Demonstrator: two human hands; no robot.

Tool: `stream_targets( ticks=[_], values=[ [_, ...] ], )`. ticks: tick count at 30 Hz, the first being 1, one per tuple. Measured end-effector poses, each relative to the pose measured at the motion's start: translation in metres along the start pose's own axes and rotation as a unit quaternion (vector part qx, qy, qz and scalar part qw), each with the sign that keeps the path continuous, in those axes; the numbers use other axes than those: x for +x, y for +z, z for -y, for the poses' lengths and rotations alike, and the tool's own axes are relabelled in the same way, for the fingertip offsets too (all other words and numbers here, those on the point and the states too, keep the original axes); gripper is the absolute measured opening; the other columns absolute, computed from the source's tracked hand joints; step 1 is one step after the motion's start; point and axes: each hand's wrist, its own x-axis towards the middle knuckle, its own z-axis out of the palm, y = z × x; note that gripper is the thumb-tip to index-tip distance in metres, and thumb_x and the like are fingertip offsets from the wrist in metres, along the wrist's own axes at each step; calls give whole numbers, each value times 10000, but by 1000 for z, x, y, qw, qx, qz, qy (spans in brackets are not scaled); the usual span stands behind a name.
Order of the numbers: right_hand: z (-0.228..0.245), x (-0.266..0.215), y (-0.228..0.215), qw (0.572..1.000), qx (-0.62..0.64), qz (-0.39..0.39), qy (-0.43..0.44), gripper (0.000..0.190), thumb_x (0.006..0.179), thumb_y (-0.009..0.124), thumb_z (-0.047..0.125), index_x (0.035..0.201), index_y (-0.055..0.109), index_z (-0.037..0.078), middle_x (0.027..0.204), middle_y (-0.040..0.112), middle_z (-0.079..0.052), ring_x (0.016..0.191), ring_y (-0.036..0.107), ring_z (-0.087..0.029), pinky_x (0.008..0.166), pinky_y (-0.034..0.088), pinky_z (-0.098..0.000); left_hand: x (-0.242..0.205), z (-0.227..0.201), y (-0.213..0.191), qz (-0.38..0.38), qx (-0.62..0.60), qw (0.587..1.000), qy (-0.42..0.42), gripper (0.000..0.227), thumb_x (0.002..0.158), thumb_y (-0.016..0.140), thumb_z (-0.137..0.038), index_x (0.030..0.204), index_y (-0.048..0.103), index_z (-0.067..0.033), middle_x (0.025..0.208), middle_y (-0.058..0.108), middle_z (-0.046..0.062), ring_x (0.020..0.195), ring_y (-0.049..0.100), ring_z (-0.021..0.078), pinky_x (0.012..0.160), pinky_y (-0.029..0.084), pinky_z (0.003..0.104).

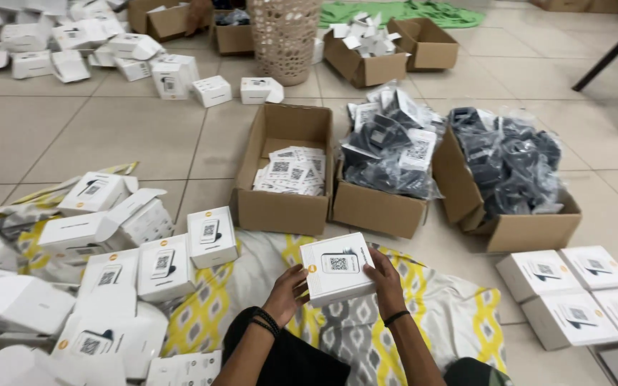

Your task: The person packs electronic components into retail boxes and applies QR labels.

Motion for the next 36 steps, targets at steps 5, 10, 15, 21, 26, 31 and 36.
stream_targets(
  ticks=[5,10,15,21,26,31,36],
  values=[
    [7,-39,-63,974,71,-48,211,719,845,684,340,1499,437,177,1368,620,-55,1266,554,-197,1046,425,-409,21,56,35,-26,-14,1000,9,592,865,691,-301,1427,609,-134,1065,671,-12,968,607,147,807,475,334],
    [0,-70,-106,958,51,-39,280,732,808,715,371,1473,528,130,1216,639,-30,1081,573,-178,915,453,-369,29,75,54,10,60,998,-9,624,857,699,-293,1449,556,-154,1186,676,-29,1070,624,128,871,476,328],
    [-32,-81,-129,959,96,-50,261,712,834,704,346,1491,535,130,1225,639,-34,1073,558,-172,887,425,-364,33,95,54,49,100,994,-21,628,858,714,-233,1454,546,-128,1258,667,15,1119,636,174,956,515,368],
    [-49,-79,-131,957,93,-110,251,723,816,765,188,1467,458,120,1345,659,-4,1244,590,-190,1033,454,-394,43,114,38,1,51,999,12,569,890,677,-163,1438,544,-87,1279,688,48,1149,660,177,988,514,365],
    [-62,-88,-132,926,52,-208,310,604,811,825,180,1355,626,8,1104,721,-96,998,666,-252,836,549,-392,75,107,33,-57,177,982,39,488,963,644,-266,1408,611,-68,1290,700,78,1179,639,195,1003,473,317],
    [-68,-109,-129,925,98,-232,283,512,814,791,100,1269,587,-17,1046,718,-141,966,682,-304,814,570,-443,112,110,38,3,198,976,92,458,971,600,-262,1379,627,-55,1316,696,75,1216,641,204,1031,485,331],
    [-61,-134,-94,903,188,-269,277,446,825,674,24,1258,572,0,1112,710,-135,1031,690,-301,892,567,-454,30,78,76,28,427,875,228,442,932,604,-278,1320,673,-79,1348,689,109,1253,649,259,1063,480,356]
  ],
)
